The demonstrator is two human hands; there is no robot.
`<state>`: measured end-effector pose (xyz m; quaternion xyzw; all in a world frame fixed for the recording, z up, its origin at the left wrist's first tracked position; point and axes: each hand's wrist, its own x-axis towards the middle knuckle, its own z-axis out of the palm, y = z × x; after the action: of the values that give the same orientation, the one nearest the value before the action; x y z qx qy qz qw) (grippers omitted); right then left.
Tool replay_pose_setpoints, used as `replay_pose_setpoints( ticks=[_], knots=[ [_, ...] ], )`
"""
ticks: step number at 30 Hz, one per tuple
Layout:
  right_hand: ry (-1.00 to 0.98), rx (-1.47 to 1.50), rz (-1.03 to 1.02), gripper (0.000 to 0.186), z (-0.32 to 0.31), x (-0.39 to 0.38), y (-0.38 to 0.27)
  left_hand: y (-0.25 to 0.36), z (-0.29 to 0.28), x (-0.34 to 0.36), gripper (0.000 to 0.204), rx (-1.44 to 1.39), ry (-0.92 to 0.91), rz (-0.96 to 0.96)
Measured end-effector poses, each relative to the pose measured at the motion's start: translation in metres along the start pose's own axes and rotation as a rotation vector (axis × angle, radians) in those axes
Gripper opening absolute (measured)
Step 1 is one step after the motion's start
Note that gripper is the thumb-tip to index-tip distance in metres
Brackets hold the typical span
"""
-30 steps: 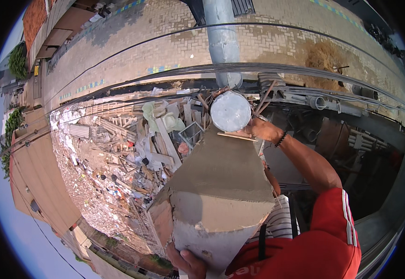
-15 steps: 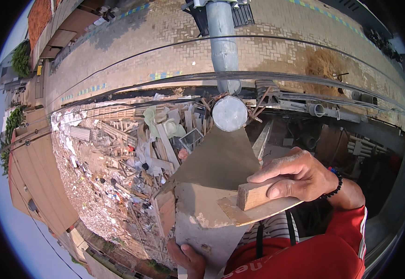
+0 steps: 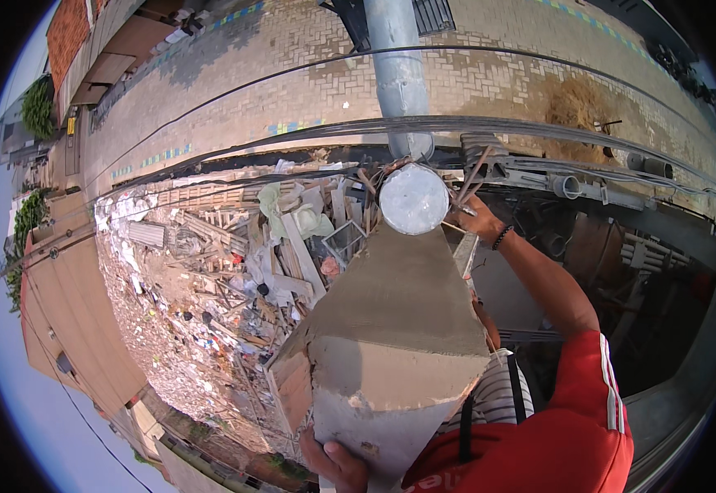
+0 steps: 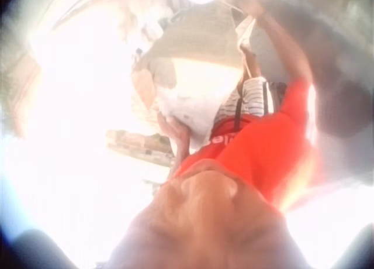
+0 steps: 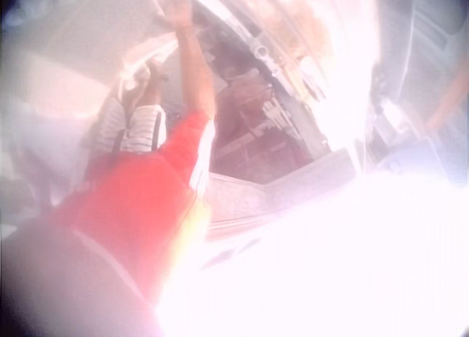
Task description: The person smooths a freshly applied cement surface on a concrete beam using a wooden float. The person repeatedly rubs the surface to even out the texture, occasionally dipping the float into a bucket of cement to replenish the material.
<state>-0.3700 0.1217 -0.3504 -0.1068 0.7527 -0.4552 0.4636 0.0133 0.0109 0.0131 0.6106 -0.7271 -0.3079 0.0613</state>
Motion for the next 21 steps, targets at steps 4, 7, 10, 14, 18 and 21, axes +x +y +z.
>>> replay_pose_setpoints(
  ticks=[4, 7, 10, 14, 18, 21],
  knots=[
    [0.044, -0.195, -0.262, 0.042, 0.024, 0.037, 0.046, 0.032, -0.002, 0.005, 0.065, 0.314, -0.028, 0.236],
    [0.017, -0.14, -0.231, 0.041, 0.032, 0.041, 0.047, 0.019, -0.006, -0.002, 0.066, 0.394, 0.009, 0.165],
    [-0.041, -0.006, -0.168, 0.039, 0.039, 0.046, 0.047, 0.024, -0.007, 0.001, 0.067, 0.374, -0.023, 0.181],
    [-0.112, 0.142, -0.143, 0.038, 0.04, 0.043, 0.036, 0.023, -0.006, -0.005, 0.068, 0.347, 0.007, 0.156],
    [-0.176, 0.295, -0.104, 0.036, 0.036, 0.032, 0.015, 0.031, -0.009, 0.0, 0.067, 0.348, -0.05, 0.149],
    [-0.224, 0.347, -0.053, 0.035, 0.03, 0.014, -0.013, 0.024, -0.009, -0.003, 0.066, 0.441, -0.029, 0.15]
  ],
)
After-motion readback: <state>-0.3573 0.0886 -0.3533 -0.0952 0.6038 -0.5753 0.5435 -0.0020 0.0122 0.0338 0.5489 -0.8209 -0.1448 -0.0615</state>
